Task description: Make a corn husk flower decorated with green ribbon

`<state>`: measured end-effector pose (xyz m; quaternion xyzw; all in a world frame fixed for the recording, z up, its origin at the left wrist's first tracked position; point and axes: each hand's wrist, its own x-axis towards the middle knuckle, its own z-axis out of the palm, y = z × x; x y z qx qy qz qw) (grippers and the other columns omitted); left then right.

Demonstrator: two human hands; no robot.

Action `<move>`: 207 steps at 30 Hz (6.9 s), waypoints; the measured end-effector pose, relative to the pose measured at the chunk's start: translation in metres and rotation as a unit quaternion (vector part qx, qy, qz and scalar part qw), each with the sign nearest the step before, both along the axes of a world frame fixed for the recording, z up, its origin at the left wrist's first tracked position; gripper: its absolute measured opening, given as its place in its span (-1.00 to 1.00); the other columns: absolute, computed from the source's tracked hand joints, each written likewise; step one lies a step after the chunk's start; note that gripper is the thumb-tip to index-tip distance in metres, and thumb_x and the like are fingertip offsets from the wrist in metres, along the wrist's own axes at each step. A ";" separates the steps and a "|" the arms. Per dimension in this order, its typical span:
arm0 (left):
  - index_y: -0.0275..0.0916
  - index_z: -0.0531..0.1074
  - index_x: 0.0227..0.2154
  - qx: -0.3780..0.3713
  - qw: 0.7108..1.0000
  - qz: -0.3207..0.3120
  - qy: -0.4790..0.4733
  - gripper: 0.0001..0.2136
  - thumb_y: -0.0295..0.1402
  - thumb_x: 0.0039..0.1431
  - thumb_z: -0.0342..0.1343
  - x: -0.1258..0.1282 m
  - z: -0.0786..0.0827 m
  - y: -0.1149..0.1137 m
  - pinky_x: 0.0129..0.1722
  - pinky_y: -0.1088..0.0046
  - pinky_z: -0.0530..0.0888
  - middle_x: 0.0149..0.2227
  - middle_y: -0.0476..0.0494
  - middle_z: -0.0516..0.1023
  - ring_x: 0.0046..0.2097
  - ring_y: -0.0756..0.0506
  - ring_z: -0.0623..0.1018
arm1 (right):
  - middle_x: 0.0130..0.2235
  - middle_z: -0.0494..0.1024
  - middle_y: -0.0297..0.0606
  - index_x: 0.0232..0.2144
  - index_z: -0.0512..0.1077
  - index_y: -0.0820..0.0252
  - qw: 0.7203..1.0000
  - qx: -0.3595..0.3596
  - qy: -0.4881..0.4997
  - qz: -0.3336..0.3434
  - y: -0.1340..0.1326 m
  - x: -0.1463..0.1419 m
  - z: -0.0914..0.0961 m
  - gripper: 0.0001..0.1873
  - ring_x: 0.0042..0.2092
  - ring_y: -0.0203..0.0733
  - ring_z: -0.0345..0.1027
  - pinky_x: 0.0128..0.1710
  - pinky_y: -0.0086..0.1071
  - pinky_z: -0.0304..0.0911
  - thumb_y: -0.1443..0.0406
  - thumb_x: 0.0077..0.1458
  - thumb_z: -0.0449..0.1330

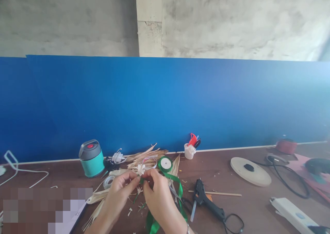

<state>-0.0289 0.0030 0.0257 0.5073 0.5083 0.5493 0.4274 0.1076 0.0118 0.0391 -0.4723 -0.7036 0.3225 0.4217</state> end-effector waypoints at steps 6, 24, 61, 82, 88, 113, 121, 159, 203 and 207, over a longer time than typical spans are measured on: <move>-0.27 0.45 -0.58 -0.027 0.997 0.024 -0.072 -0.79 -0.21 -0.10 0.23 0.006 0.002 -0.004 -0.47 0.52 0.24 -0.59 0.02 0.39 -0.49 -0.01 0.34 | -0.52 0.47 -0.34 -0.46 0.39 0.19 0.999 0.026 -0.037 -0.022 -0.001 0.000 -0.003 -0.85 -0.48 -0.25 0.30 -0.46 -0.45 0.14 0.40 -0.06 0.02; -0.26 0.46 -0.64 -0.069 0.986 -0.024 -0.148 -0.78 -0.21 -0.19 0.29 0.007 0.006 -0.005 -0.44 0.51 0.24 -0.61 0.03 0.41 -0.48 -0.02 0.35 | -0.61 0.26 -0.48 -0.52 0.23 0.15 1.000 0.002 -0.026 -0.006 0.001 0.001 -0.005 -0.87 -0.56 -0.34 0.10 -0.53 -0.50 0.00 0.46 -0.15 -0.02; -0.28 0.37 -0.70 -0.082 0.961 -0.067 -0.256 -0.78 -0.34 -0.25 0.32 0.005 0.008 -0.004 -0.47 0.53 0.24 -0.64 0.04 0.37 -0.52 0.03 0.31 | -0.67 0.19 -0.44 -0.70 0.31 0.24 0.993 -0.091 0.065 0.028 -0.003 -0.004 0.005 -0.82 -0.58 -0.39 0.00 -0.59 -0.50 -0.07 0.30 -0.15 0.09; -0.30 0.55 -0.56 -0.054 0.995 -0.002 -0.088 -0.78 -0.22 -0.15 0.29 0.003 0.002 0.000 -0.46 0.53 0.27 -0.59 -0.02 0.49 -0.48 -0.01 0.40 | -0.66 0.21 -0.44 -0.66 0.32 0.26 0.988 -0.085 0.129 0.013 0.007 -0.001 -0.004 -0.85 -0.57 -0.39 -0.01 -0.58 -0.49 -0.08 0.30 -0.14 0.11; -0.30 0.50 -0.56 0.018 0.999 0.019 0.047 -0.81 -0.27 -0.03 0.13 0.001 -0.002 0.003 -0.52 0.52 0.30 -0.60 -0.05 0.49 -0.53 -0.04 0.41 | -0.63 0.27 -0.40 -0.62 0.39 0.27 0.997 -0.042 0.056 0.038 0.004 -0.001 -0.004 -0.80 -0.54 -0.34 0.08 -0.55 -0.48 0.00 0.30 -0.04 0.09; -0.26 0.49 -0.56 0.062 0.990 0.051 0.119 -0.83 -0.29 0.01 0.10 -0.002 0.005 0.004 -0.37 0.43 0.39 -0.55 -0.08 0.51 -0.43 -0.12 0.47 | -0.16 0.55 -0.14 -0.12 0.47 0.23 0.997 -0.067 0.016 0.034 0.017 0.023 0.000 -0.59 -0.12 -0.03 0.38 -0.16 -0.31 0.24 0.11 0.04 0.17; -0.25 0.45 -0.59 0.092 0.986 0.022 0.140 -0.92 -0.42 -0.05 0.12 0.009 0.011 -0.001 -0.34 0.45 0.38 -0.50 -0.09 0.53 -0.38 -0.12 0.49 | -0.32 0.52 -0.28 -0.20 0.42 0.24 0.970 -0.144 0.161 0.111 0.017 0.018 0.006 -0.60 -0.31 -0.22 0.35 -0.36 -0.44 0.23 0.25 -0.15 0.31; -0.24 0.46 -0.51 0.046 0.999 -0.004 0.007 -0.79 -0.18 0.00 0.17 0.016 0.026 -0.014 -0.49 0.52 0.25 -0.55 -0.02 0.42 -0.48 -0.03 0.35 | -0.29 0.43 -0.29 -0.28 0.46 0.14 0.920 -0.142 0.296 0.216 0.012 0.026 0.017 -0.62 -0.35 -0.24 0.27 -0.40 -0.44 0.20 0.19 -0.23 0.36; -0.22 0.18 -0.66 -0.081 0.956 0.067 -0.274 -0.74 -0.31 -0.16 0.21 0.030 0.003 -0.009 -0.69 0.66 0.02 -0.68 0.19 0.07 -0.65 0.15 0.03 | -0.41 0.46 -0.35 -0.42 0.33 0.13 0.924 0.363 -0.121 0.026 0.006 0.010 0.006 -0.80 -0.28 -0.19 0.33 0.02 -0.08 -0.05 0.53 0.02 0.06; -0.24 0.20 -0.67 -0.069 0.961 0.046 -0.264 -0.74 -0.31 -0.15 0.20 0.028 0.003 -0.009 -0.69 0.67 -0.01 -0.69 0.19 0.08 -0.65 0.15 0.03 | -0.43 0.45 -0.36 -0.42 0.32 0.14 0.918 0.373 -0.132 0.021 0.005 0.008 0.007 -0.79 -0.29 -0.19 0.30 0.02 -0.07 -0.06 0.55 0.00 0.05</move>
